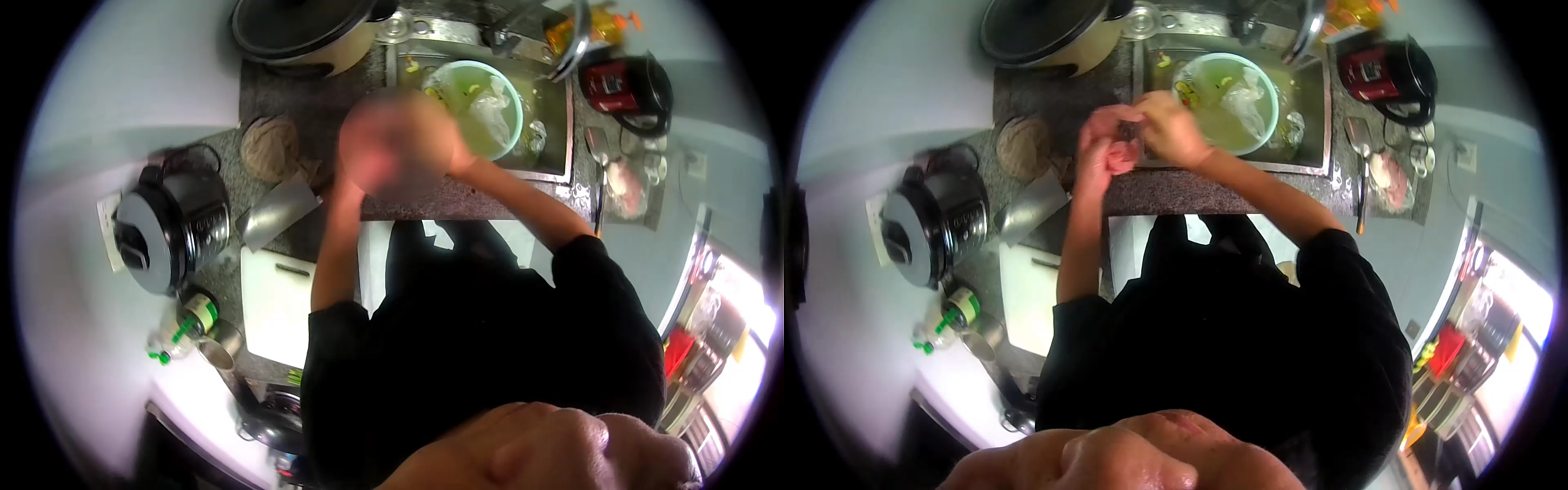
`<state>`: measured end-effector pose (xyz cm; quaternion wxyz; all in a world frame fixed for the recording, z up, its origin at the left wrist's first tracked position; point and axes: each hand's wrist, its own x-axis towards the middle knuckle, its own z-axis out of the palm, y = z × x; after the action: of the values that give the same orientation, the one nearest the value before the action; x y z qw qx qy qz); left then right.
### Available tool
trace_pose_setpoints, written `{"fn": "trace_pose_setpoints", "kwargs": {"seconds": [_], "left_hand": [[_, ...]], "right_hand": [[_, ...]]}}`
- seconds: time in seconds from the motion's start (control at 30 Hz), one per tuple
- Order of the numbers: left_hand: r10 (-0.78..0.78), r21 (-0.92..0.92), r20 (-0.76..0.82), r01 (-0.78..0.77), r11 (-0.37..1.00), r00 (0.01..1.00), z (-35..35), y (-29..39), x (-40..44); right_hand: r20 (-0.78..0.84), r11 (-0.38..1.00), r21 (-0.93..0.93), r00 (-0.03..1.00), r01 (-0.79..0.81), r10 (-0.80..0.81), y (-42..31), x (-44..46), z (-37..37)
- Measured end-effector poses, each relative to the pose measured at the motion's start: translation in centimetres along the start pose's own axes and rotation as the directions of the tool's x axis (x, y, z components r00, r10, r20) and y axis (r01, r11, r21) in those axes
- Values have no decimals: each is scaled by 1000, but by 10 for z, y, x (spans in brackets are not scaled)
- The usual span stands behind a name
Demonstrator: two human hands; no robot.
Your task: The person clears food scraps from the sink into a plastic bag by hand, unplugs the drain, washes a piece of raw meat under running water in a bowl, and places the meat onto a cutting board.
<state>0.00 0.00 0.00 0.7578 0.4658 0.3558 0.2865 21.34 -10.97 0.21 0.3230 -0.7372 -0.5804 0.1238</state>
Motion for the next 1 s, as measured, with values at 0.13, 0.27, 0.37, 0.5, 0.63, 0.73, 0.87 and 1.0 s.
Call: {"fn": "trace_pose_setpoints", "kwargs": {"seconds": [0.13,0.27,0.37,0.5,0.63,0.73,0.87,1.0], "left_hand": [[101,345,-212,-22,938,972,8,37,-1],[679,945,52,-256,203,732,-20,11,38],[290,780,-156,-62,622,944,-24,-23,55],[174,531,-72,-110,841,982,49,-29,56],[316,742,408,-513,431,857,162,-75,69],[240,758,512,-565,325,825,208,-152,102],[-66,832,555,-553,51,829,252,-218,106],[-430,757,612,-649,76,664,243,-225,115]], "right_hand": [[18,842,187,859,-506,512,106,-54,-19],[-125,847,-285,893,-450,432,186,-66,2],[146,894,-253,899,-371,414,211,-72,21],[159,758,-224,744,-613,649,249,-94,13],[-177,763,-18,753,-646,633,207,-78,-60],[-166,741,14,730,-671,664,191,-92,-111],[-123,859,7,852,-512,509,167,-134,-147],[-102,881,-139,892,-452,441,191,-190,-168]]}}
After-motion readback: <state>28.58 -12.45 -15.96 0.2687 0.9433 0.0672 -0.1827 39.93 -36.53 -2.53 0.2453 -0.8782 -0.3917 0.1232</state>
